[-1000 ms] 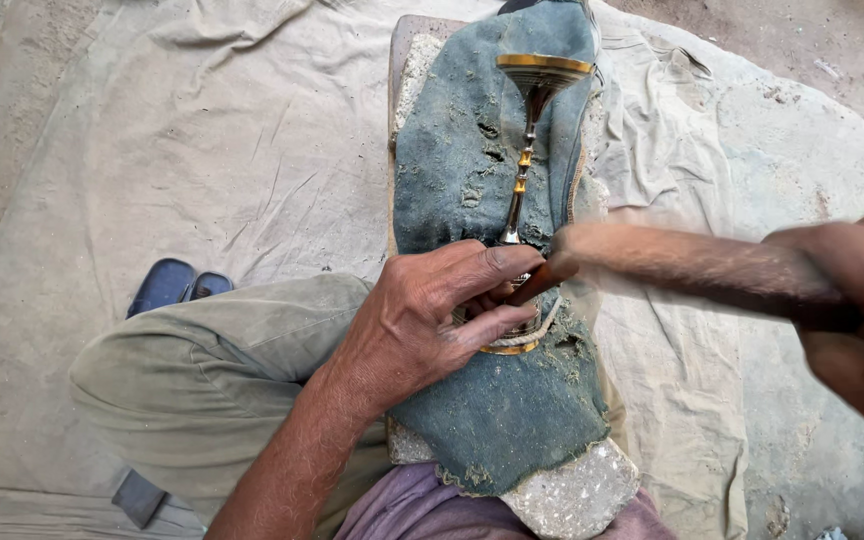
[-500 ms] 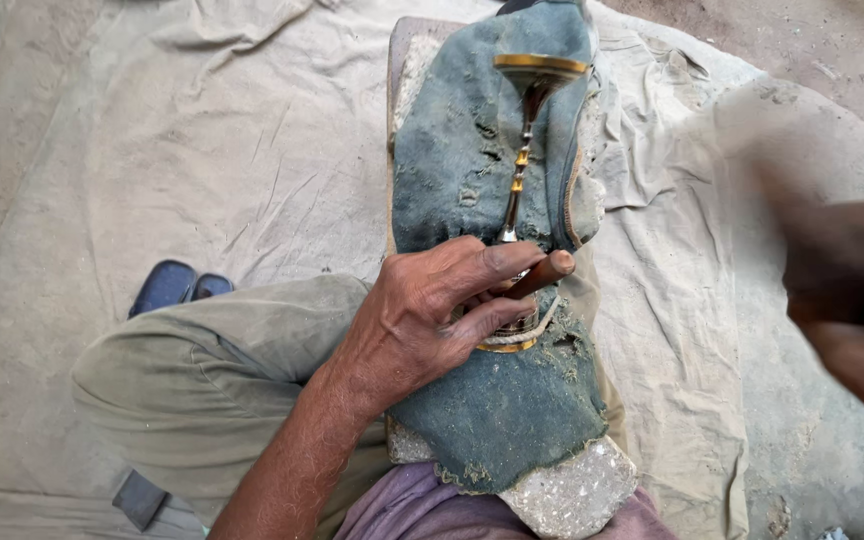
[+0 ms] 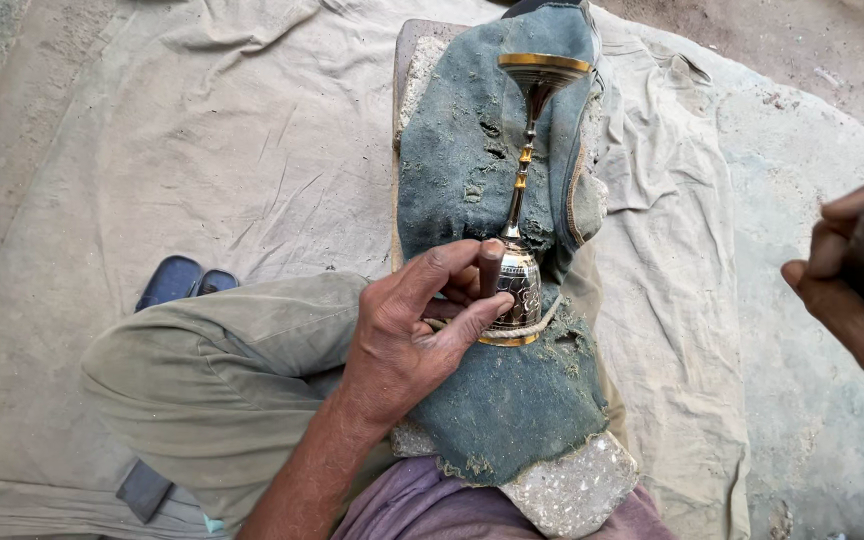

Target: The person sits on the ground holding a small punch against a brass bell-shaped object resting on a cloth pad, and repeatedly strikes the punch with a wooden mallet to emboss a decorative pattern into the metal, rotating the object and repositioning the punch as they work around its surface.

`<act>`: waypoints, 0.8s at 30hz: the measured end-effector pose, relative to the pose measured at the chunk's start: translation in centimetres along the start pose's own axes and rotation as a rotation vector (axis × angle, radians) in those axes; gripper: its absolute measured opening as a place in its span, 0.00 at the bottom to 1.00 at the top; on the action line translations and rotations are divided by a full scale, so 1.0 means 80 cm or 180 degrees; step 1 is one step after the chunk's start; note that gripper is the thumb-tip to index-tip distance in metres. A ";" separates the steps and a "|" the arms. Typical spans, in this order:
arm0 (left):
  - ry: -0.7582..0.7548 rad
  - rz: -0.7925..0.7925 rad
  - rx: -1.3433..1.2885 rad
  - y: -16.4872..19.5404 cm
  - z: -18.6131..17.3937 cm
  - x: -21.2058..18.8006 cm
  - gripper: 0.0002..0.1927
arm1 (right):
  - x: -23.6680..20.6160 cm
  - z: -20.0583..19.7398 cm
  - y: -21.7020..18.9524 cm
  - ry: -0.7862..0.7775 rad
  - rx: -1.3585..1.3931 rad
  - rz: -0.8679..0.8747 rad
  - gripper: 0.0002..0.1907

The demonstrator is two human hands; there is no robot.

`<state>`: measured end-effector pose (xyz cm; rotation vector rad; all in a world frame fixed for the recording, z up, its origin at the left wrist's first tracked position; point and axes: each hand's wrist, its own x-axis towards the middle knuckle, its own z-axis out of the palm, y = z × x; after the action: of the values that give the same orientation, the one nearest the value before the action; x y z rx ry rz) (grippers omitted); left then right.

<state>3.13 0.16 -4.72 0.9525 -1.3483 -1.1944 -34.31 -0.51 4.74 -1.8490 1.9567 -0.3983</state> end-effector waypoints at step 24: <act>0.0382 -0.0002 0.0564 -0.003 0.021 -0.013 0.26 | 0.049 -0.020 -0.136 -0.0878 -0.2922 -0.0764 0.17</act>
<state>1.56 1.34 -5.09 1.1321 -1.3735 -1.0136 -25.72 -5.35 10.93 -2.4926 1.8543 0.7945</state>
